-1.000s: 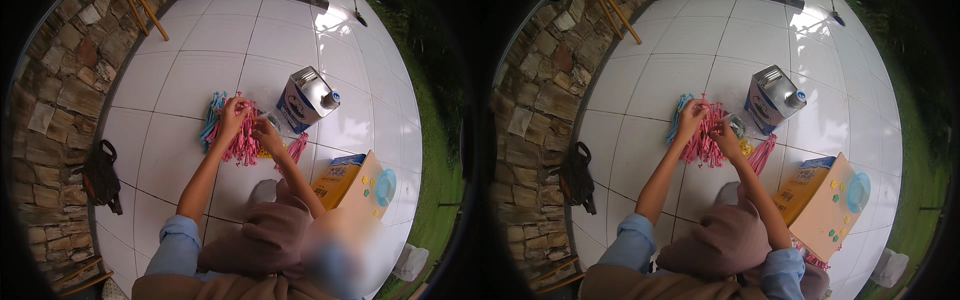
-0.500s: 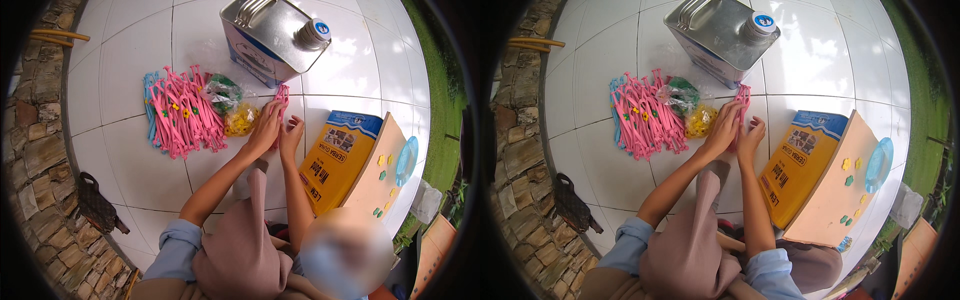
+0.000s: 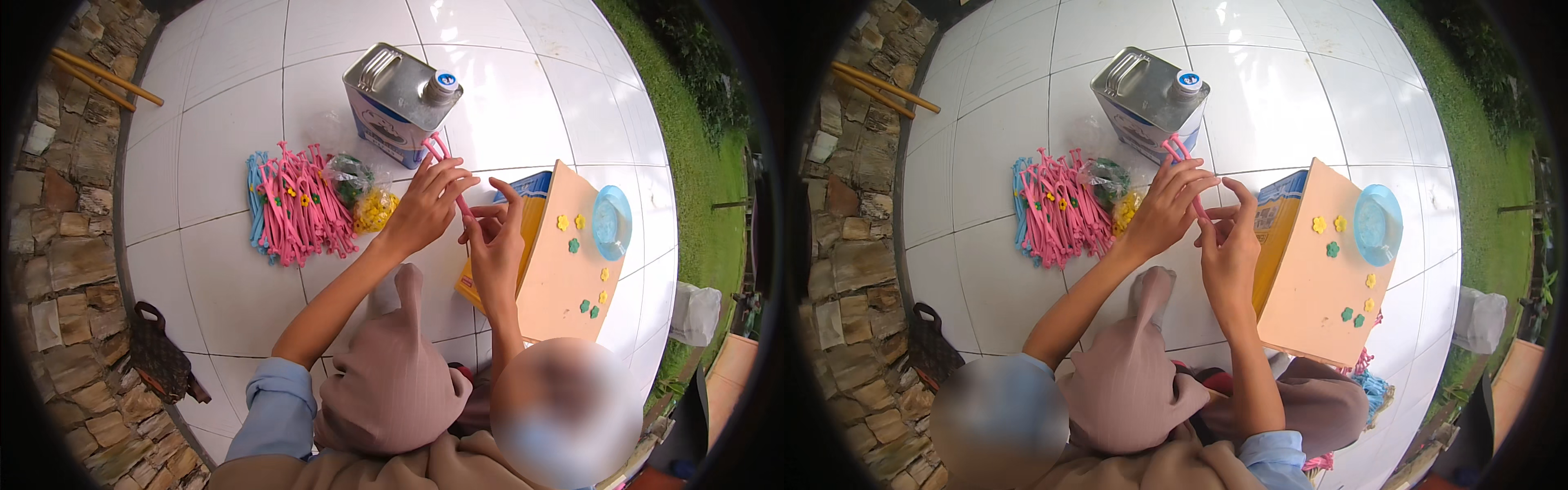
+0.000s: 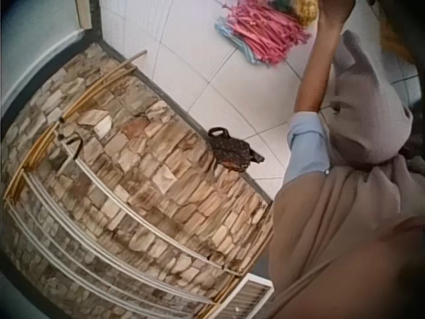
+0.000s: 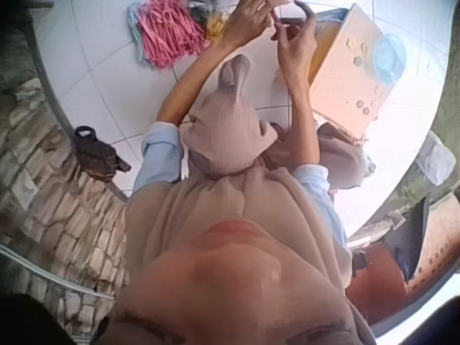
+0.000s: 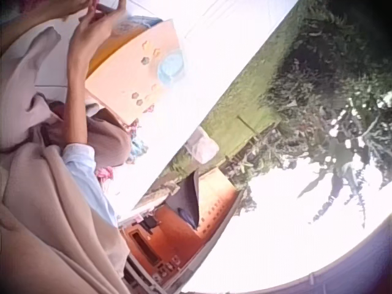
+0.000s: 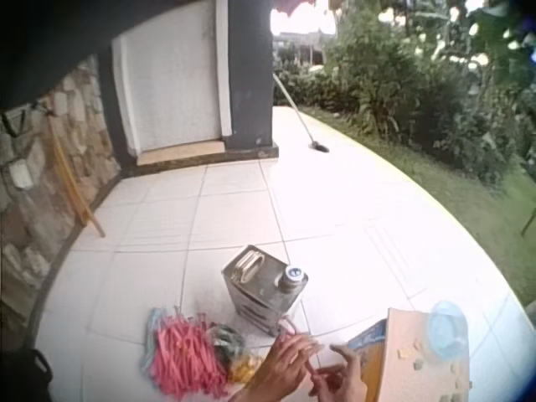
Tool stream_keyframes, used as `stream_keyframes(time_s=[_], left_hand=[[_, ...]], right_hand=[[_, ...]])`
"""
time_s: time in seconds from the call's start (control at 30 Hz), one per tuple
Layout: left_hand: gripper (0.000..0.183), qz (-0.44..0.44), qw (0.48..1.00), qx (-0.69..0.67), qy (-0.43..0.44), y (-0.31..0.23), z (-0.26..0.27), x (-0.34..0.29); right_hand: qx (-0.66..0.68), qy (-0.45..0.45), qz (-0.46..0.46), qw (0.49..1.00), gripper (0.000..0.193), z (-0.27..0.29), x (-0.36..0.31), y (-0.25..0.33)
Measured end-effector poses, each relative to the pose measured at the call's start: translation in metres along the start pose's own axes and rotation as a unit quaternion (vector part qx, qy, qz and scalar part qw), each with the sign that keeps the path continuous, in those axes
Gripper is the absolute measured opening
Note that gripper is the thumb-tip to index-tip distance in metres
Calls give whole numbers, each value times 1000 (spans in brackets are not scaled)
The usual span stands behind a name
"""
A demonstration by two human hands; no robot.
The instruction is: The person applies adhesive to several small yellow flower accessories and then presses them onto pink fabric straps.
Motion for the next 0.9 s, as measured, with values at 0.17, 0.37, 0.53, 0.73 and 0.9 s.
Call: stream_keyframes(time_s=[0.17,0.37,0.53,0.73,0.9], left_hand=[[23,-161,978,131,-23,-66,67,63],[18,-74,904,367,208,-72,68,104],[16,-29,962,184,200,-99,75,124],[24,131,978,-73,146,-144,81,115],[23,137,970,-141,144,-194,59,92]], right_hand=[[-74,42,122,989,30,69,-5,94],[-68,-43,225,971,24,165,-9,134],[57,-1,143,988,27,191,-12,80],[139,64,66,986,54,176,-27,41],[333,118,61,933,66,171,-54,85]])
Point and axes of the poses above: each hand's wrist, its own x-axis towards the middle knuckle, its own z-axis out of the back of the hand, y = z × x, the point moved 8 cm from there along x, towards the middle knuckle, and after that the axes turned 4 degrees about -y, right-handed, at the moved point
